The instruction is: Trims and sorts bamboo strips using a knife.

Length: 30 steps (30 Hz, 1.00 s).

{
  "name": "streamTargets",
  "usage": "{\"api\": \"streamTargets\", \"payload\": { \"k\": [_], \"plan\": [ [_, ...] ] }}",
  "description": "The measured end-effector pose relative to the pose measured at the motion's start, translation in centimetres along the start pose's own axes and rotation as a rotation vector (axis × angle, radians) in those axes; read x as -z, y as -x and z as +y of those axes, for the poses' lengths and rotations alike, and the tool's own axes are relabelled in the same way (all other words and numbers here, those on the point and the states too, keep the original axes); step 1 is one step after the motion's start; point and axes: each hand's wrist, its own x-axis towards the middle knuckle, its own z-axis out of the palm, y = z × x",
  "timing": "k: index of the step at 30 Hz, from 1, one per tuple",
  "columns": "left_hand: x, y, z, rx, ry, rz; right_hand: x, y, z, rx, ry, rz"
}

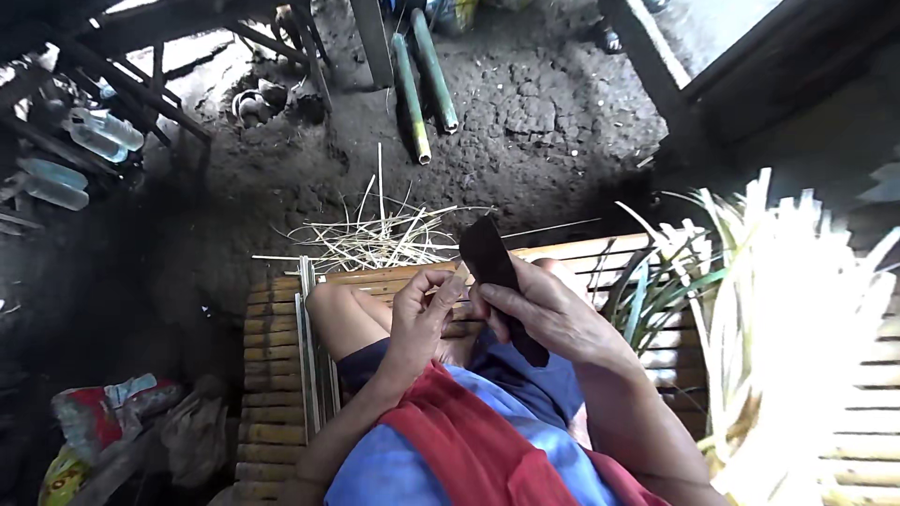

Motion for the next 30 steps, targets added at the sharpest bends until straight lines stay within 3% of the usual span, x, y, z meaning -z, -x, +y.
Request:
{"api": "streamTargets", "payload": {
  "k": [5,17,21,24,26,28,30],
  "plan": [
    [-0.2,0.1,0.0,-0.054,-0.105,-0.012,0.5,0.1,-0.6,-0.042,0.006,-0.051],
    [0.2,1.6,0.8,-0.018,-0.049,-0.16,2.3,-0.6,-3.1,-0.142,0.132,-0.361],
    [0.2,1.5,1.2,0.023,0.029,-0.159,2.4,-0.9,-2.2,-0.154,-0.041,-0.405],
    [1.1,0.6,1.9,0.024,0.009,-0.237,2.1,-1.2,-1.4,-0.091,-0.029,-0.258],
    [2.2,-0.5,2.5,-0.113,-0.088,-0.357,1.8,-1.7,-1.4,0.003,0.005,-0.054],
    [1.8,-2.4,2.3,-0.32,-0.088,-0.256,1.5,-2.4,-1.5,0.155,-0.037,0.034],
    [-0.5,-4.3,2.4,-0.316,0.085,-0.112,0.6,-3.1,-1.6,0.302,0.032,0.126]
  ]
}}
